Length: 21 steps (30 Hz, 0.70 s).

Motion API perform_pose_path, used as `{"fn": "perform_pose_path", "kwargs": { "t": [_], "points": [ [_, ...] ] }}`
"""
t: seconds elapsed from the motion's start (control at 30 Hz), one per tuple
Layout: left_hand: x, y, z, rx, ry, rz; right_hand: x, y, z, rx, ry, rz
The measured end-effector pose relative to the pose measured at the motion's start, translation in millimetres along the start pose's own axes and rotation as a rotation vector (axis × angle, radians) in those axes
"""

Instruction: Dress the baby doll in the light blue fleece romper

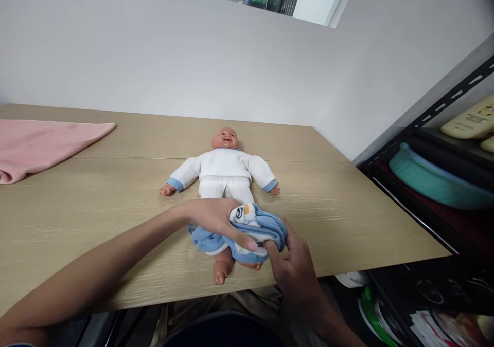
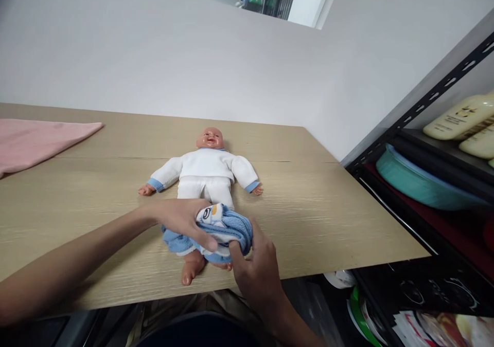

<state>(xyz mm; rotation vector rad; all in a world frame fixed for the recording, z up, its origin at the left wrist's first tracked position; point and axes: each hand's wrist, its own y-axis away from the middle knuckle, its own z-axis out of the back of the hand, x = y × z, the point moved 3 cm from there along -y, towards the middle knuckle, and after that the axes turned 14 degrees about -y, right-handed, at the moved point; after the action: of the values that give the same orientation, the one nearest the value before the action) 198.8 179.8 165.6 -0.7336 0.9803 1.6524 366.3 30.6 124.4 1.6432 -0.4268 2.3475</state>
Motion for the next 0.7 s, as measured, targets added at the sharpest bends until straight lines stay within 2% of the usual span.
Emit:
{"fn": "perform_pose_path", "kwargs": {
  "t": [0.1, 0.2, 0.3, 0.47, 0.57, 0.7],
  "points": [
    [-8, -2, -9.2, -0.151, -0.186, 0.074, 6, 5, 3, 0.026, 0.023, -0.024],
    [-11, -1, -15.7, -0.265, -0.439, 0.199, 2, 13, 0, 0.164, -0.032, -0.084],
    [-11, -2, -23.6, -0.271, -0.663, 0.268, -9, 22, -4, 0.208, 0.029, -0.123],
    [-6, -8, -38.1, -0.22, -0.899, 0.283, -29, 29, -3, 0.079, 0.406, -0.019],
    [-2, -10, -41.5, -0.221, -0.863, 0.246, -42, 29, 1, 0.108, 0.326, -0.022],
    [6, -10, -36.2, -0.262, -0.613, 0.258, -62, 27, 0, 0.148, -0.027, -0.178]
  ]
}}
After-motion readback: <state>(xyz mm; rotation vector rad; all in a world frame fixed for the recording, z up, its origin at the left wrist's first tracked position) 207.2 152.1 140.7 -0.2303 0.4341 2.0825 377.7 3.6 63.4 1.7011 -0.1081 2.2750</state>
